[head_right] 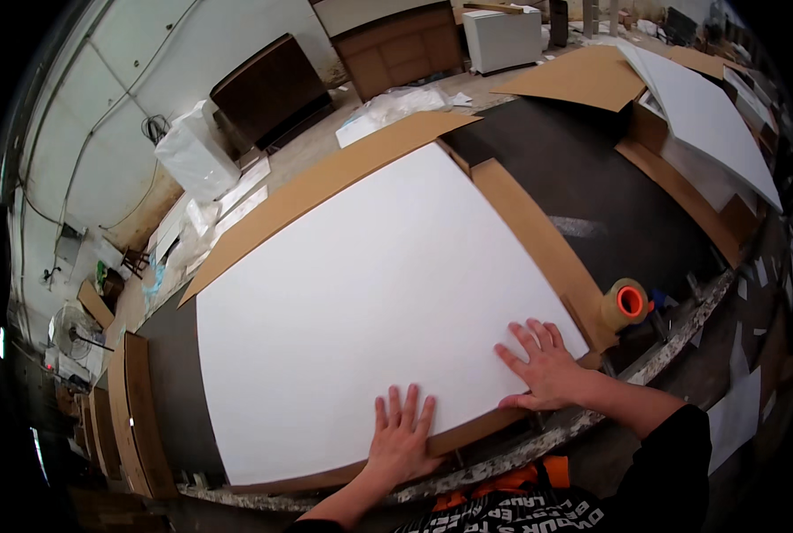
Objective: The person packs furniture components into cardboard boxes by placing foam protective layers, closing the box flaps, and securing the edges using a hand-held tape dispenser. The person repeats this process for multiple boxes on a conveyor line, ensuring each is sealed with tape.
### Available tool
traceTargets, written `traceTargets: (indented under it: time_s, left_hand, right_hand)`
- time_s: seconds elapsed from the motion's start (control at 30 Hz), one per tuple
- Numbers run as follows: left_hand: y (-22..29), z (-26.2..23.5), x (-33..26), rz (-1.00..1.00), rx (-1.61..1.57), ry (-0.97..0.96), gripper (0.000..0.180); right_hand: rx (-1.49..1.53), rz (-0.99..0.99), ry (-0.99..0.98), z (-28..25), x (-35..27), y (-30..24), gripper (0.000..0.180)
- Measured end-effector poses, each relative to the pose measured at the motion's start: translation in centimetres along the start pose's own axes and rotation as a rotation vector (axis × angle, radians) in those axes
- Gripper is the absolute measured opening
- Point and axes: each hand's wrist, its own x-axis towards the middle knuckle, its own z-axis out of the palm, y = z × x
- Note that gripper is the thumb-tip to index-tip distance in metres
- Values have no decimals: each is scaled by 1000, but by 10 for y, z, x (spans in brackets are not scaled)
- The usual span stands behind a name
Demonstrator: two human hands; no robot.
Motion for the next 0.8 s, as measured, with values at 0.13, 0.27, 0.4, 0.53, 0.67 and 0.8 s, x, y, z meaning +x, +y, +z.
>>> traceTargets:
  time_s: [0.13, 0.27, 0.4, 0.53, 0.67, 0.8]
  left_hand:
    - [6, 8, -8, -59, 15, -86, 104]
    - [4, 19, -24, -79, -156, 33, 97]
    - [5, 30, -29, -115, -89, 132, 94]
    - [1, 21, -22, -100, -249, 164, 97]
    - [9, 25, -32, -110, -299, 177, 102]
    - [5, 15, -22, -90, -346, 159, 104]
  right_hand:
    - [311, -2, 560, -28, 99, 128, 72]
    - [1794, 535, 613, -63, 258, 268, 92]
    - [2082, 548, 681, -44, 386, 365, 111]
    - [2287, 178, 503, -14, 466, 459, 69]
    - [2047, 91, 633, -31, 507, 422, 53]
    - [1440, -37, 970, -95, 473, 372, 44]
